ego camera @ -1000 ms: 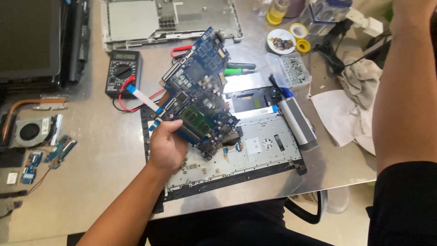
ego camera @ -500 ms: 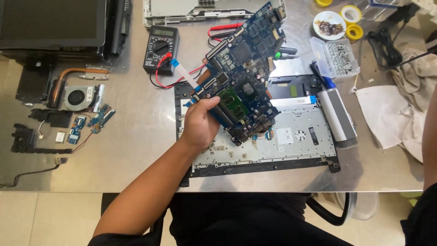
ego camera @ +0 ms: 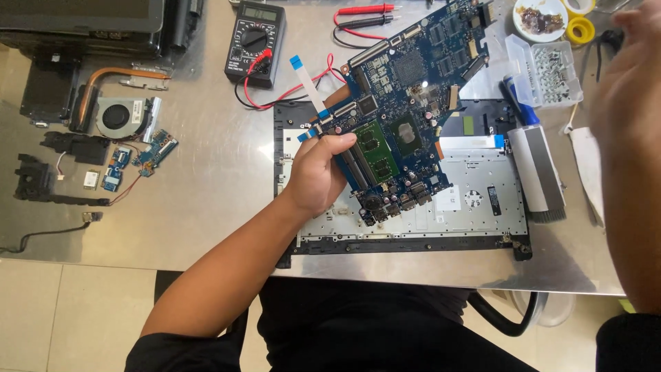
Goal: Soldering electronic components on a laptop motherboard and cleaning the board with a cloth.
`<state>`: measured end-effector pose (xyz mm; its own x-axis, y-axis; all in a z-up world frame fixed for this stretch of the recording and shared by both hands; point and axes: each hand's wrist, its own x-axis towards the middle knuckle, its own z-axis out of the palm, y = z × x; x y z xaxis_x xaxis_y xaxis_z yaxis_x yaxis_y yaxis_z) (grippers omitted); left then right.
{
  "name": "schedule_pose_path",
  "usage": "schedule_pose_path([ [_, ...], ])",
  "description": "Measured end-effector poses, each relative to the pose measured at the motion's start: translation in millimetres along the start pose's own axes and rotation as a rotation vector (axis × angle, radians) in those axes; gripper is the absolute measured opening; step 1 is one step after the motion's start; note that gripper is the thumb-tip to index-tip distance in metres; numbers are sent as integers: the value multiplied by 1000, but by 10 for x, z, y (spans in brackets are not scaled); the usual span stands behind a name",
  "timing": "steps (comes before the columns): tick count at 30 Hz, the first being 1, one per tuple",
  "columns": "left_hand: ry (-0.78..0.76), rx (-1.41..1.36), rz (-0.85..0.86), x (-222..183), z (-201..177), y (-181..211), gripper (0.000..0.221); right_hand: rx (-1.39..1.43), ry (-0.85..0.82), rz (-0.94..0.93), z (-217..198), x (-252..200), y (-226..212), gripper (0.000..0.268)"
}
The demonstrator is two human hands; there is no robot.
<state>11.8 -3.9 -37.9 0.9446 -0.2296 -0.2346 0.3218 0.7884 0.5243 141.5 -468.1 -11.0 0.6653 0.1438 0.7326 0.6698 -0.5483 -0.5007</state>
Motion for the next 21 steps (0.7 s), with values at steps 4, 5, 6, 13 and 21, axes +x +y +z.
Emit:
schedule_pose_path([
  [4,-64,36,-29,-38,17,-5,12,62,-281,-427,652,316,-2081,44],
  [5,-62,36,-35,-108,146,70,12,61,-281,-422,646,269,-2170,44],
  [6,-207,58,4,-178,274,153,28,-69,-421,-305,646,225,-2261,45],
  [13,-406,132,77,-291,477,269,58,-264,-428,-719,702,322,-2223,29],
  [21,-356,135,85,-182,239,137,52,384,-115,-71,623,-15,-2238,38],
])
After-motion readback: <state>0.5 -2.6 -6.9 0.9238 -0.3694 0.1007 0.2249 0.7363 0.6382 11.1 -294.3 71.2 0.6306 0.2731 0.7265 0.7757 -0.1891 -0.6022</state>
